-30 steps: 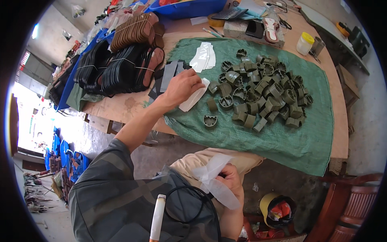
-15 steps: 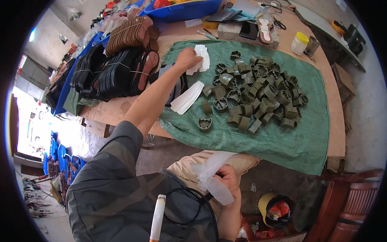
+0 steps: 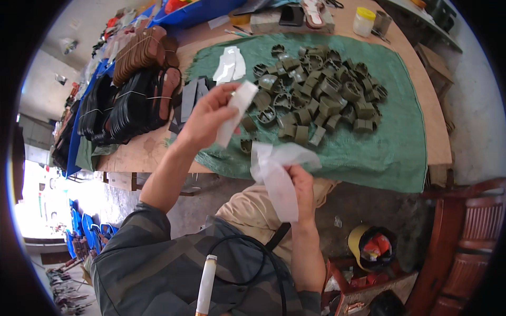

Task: The person peels backing liners from adhesive tape strips by hand and with a pin, lays the peeled strips on the table, and throws the accumulated waste liners into a trash bin.

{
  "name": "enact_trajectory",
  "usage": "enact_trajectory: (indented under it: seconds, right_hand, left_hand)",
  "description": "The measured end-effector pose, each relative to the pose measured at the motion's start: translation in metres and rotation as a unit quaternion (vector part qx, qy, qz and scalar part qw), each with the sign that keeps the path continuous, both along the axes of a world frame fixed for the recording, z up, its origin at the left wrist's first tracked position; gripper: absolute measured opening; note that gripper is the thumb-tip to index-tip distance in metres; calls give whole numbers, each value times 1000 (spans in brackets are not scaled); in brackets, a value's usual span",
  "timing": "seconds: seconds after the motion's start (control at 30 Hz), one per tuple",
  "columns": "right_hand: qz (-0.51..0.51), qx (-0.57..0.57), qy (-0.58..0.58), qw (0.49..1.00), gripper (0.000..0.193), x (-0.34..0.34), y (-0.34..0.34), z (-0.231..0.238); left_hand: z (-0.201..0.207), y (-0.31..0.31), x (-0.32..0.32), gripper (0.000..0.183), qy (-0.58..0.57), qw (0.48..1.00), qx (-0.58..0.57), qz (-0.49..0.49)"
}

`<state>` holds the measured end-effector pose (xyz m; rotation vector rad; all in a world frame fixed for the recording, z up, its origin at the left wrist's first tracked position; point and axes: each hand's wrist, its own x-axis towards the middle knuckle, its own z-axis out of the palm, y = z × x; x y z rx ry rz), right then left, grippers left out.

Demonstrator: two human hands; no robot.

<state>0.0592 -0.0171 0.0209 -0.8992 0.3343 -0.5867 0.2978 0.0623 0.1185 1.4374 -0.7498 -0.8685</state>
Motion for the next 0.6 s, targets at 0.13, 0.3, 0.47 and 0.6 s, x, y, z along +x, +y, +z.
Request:
enact_trajectory:
  seconds: [0.13,0.3,0.47,0.6]
  right_hand:
    - [-42,-2,12,999,20,13,-5,30]
    - [-104,-58,58,991,16,11,-1,34]
    - [-115,-83,62,988,18,10,2,31]
    - [-105,-72,57,990,16,13,4,37]
  left_hand:
    - [2,13,-49,56,37,997,13,-72]
    - [3,15,-64,52,53,993,16,-104]
    - [-4,11,-69,33,81,995,-32,-55]
    - [-9,8,-69,25,91,995,-30,-30]
